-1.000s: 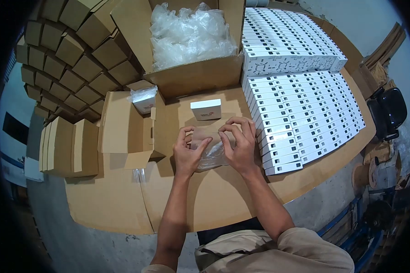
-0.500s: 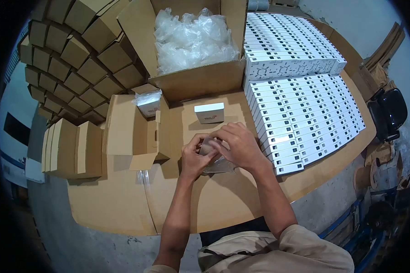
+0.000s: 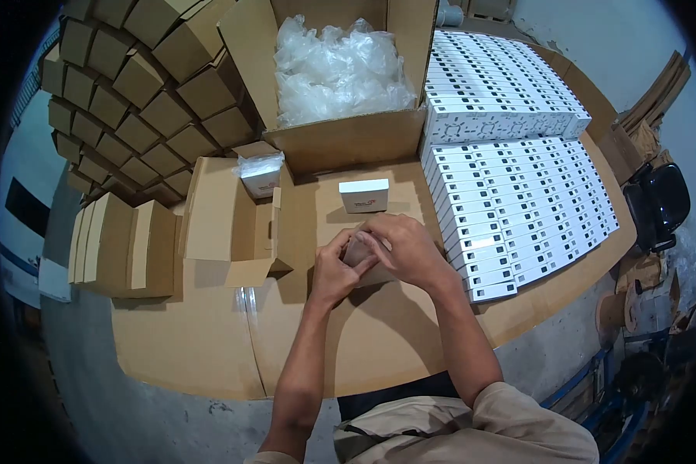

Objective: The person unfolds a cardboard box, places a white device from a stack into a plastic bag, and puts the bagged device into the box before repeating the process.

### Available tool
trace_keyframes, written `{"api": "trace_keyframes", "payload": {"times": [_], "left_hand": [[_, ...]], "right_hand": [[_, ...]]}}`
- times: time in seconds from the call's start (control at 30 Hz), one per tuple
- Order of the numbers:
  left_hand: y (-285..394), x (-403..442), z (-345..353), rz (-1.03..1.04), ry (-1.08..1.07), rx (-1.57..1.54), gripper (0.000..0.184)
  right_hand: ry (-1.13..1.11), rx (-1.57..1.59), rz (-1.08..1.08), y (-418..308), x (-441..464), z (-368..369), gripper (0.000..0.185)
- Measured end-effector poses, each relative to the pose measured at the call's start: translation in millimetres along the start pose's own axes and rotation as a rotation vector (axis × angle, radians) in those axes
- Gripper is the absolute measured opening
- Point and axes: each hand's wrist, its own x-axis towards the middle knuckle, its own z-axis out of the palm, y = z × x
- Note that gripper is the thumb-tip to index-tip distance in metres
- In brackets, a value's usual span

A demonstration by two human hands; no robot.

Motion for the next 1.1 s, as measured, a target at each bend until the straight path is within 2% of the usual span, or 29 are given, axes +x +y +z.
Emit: {"api": "trace_keyframes", "payload": {"times": [0.07, 0.17, 0.27, 0.37, 0.47, 0.57, 0.67, 0.7, 0.8, 0.9, 1.0, 1.1], "left_hand": [[-11.7, -0.4, -5.2, -0.037, -0.064, 0.080, 0.030], [-38.8, -1.6, -10.3, -0.162, -0.096, 0.044, 0.025], [-17.4, 0.8, -10.5, -0.147, -0.083, -0.013, 0.024], [-18.5, 1.6, -9.3, -0.182, -0.008, -0.132, 0.027], [-23.4, 4.9, -8.8, -0.187, -0.034, -0.108, 0.029], [-9.6, 5.4, -10.2, -0.227, -0.037, -0.059, 0.030], [-6.8, 5.5, -19.8, -0.292, -0.031, -0.043, 0.031], [-7.6, 5.4, -22.2, -0.294, -0.006, -0.065, 0.032], [-10.2, 6.8, -27.1, -0.300, 0.044, -0.137, 0.034], [-11.8, 7.0, -28.9, -0.316, 0.034, -0.191, 0.038], [-12.2, 8.9, -29.4, -0.309, 0.013, -0.202, 0.043], [-13.0, 7.8, -29.3, -0.319, 0.014, -0.206, 0.045]], "right_hand": [[-0.053, 0.014, 0.009, -6.9, 3.1, -2.3, 0.014], [-0.077, -0.035, -0.008, 0.3, 4.2, 9.1, 0.013], [0.046, -0.112, -0.052, -0.8, 4.8, 10.7, 0.013], [-0.045, -0.165, -0.015, -5.0, 4.2, -4.5, 0.013], [-0.064, -0.241, 0.001, 3.4, 4.6, 1.1, 0.014], [0.229, -0.122, -0.019, 11.7, 8.0, 6.8, 0.018], [0.522, 0.510, 0.295, 25.1, 17.0, 16.5, 0.024], [0.496, 0.507, 0.296, 37.7, 14.9, 16.8, 0.029], [0.549, 0.566, 0.362, 56.7, 9.8, 30.9, 0.025], [0.478, 0.540, 0.299, 69.6, 7.7, 42.7, 0.031], [0.345, 0.543, 0.329, 71.9, 7.2, 43.6, 0.041], [0.321, 0.511, 0.303, 73.7, 7.3, 46.5, 0.044]]}}
